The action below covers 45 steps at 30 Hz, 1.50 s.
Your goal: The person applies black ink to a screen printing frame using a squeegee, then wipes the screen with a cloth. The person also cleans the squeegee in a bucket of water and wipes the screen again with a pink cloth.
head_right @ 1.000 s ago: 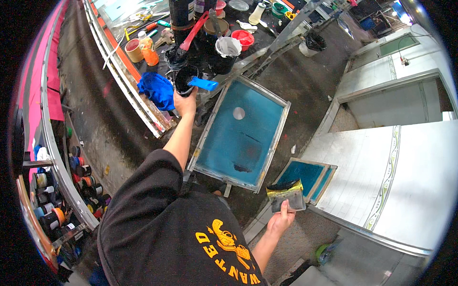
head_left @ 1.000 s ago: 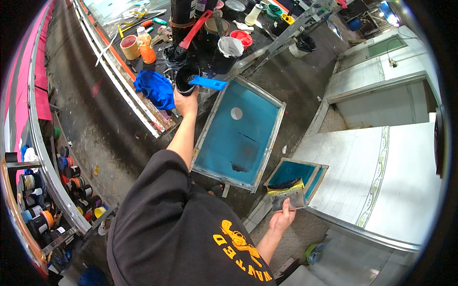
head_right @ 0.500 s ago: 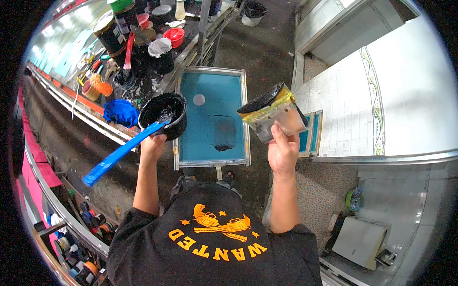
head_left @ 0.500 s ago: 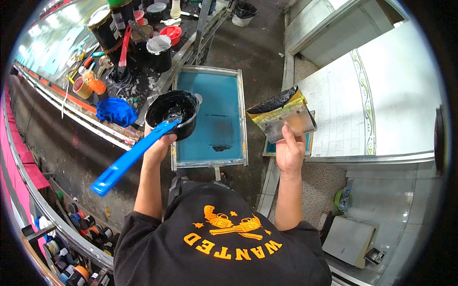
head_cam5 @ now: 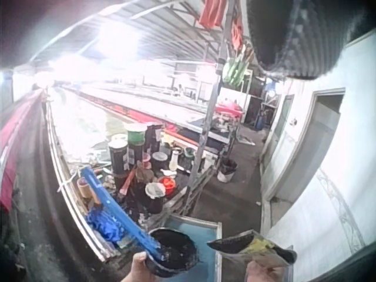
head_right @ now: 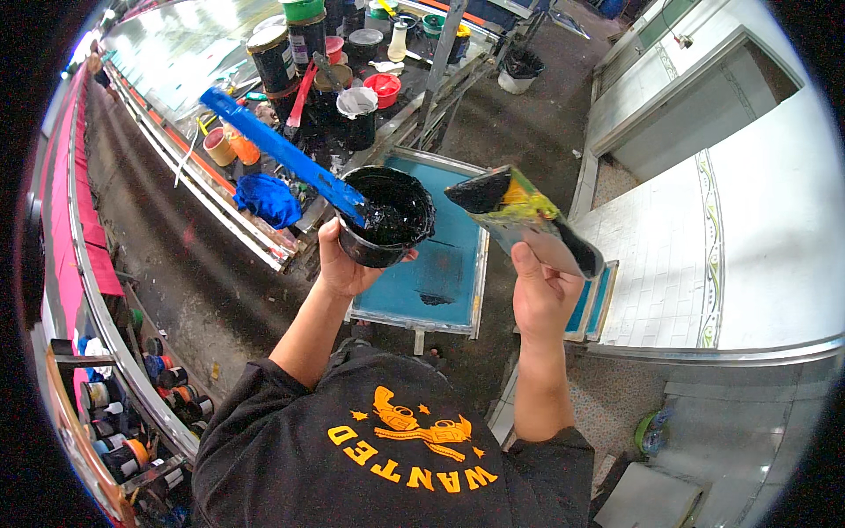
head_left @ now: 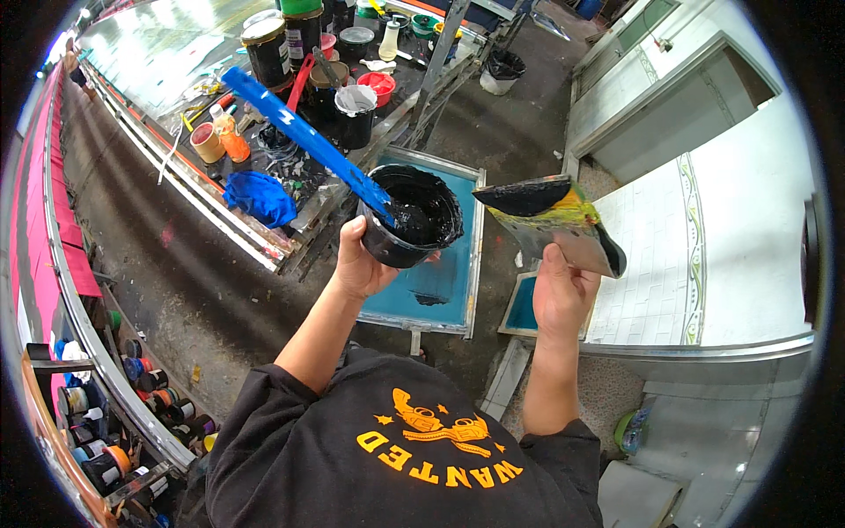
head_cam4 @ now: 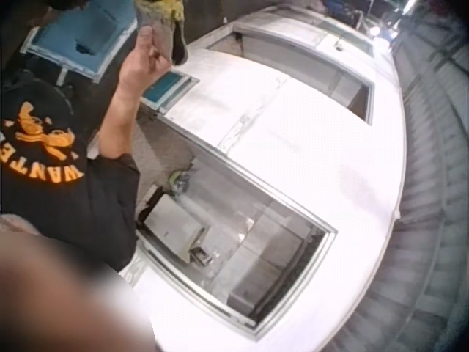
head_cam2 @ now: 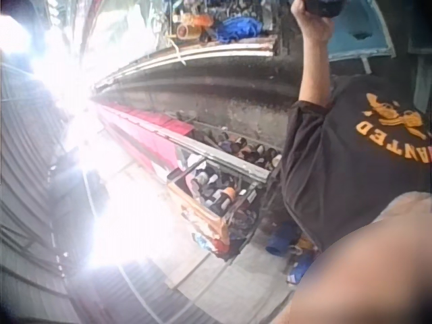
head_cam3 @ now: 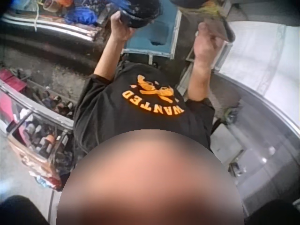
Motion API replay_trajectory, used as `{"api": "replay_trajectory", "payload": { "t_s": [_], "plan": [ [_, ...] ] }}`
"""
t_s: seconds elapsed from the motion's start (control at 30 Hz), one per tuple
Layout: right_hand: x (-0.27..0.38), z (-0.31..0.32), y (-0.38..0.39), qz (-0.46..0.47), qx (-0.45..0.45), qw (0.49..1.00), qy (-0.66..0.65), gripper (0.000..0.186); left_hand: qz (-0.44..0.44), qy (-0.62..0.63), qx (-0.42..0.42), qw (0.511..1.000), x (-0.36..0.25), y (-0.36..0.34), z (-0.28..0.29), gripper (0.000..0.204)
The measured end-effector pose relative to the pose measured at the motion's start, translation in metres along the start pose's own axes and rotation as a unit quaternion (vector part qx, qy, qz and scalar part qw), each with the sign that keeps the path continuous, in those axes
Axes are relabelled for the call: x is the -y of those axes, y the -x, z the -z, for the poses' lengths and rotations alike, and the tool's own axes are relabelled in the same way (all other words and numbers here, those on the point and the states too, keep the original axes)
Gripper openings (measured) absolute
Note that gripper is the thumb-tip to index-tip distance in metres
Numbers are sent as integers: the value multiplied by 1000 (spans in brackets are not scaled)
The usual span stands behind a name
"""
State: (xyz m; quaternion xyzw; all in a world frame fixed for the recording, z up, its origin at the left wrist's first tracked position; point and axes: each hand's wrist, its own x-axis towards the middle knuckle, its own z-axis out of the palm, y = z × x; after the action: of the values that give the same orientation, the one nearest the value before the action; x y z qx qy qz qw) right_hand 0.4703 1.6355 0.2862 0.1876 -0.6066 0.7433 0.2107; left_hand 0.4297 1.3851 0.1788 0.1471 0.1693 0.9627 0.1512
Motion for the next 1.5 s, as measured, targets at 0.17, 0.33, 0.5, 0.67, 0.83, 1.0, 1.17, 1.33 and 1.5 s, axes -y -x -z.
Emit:
{"api": "replay_trajectory", "payload": {
  "t_s": [0.17, 0.33, 0.5, 0.67, 0.83, 1.0, 1.17, 1.33, 1.5],
  "plan": [
    [2, -6, -4, 9, -21, 998, 66, 17, 56, 118, -12, 991, 14, -6, -7, 82],
    [2, -7, -9, 46, 14, 989, 140, 35, 82, 138, -33, 986, 18, -17, -14, 90],
    [-3, -19, -18, 152, 64, 964, 211, 33, 75, 151, -5, 986, 14, -24, -22, 86],
    [-1, -19, -23, 216, 124, 915, 318, 29, 88, 208, 41, 973, 8, -25, -27, 83],
    [3, -20, -30, 243, 158, 881, 374, 26, 88, 247, 51, 964, 4, -21, -22, 84],
    [18, -4, -46, 275, 200, 823, 455, 23, 46, 234, 124, 963, -2, -20, -20, 78],
    [47, 9, -67, 314, 199, 760, 534, 28, 42, 212, 136, 967, -8, -19, -14, 88],
    [27, 16, -43, 120, -19, 948, 293, 31, 50, 175, 99, 978, -12, -27, -12, 91],
    [14, 4, -32, 58, -40, 994, 81, 16, 81, 116, 50, 989, -8, -36, -15, 91]
  ]
}}
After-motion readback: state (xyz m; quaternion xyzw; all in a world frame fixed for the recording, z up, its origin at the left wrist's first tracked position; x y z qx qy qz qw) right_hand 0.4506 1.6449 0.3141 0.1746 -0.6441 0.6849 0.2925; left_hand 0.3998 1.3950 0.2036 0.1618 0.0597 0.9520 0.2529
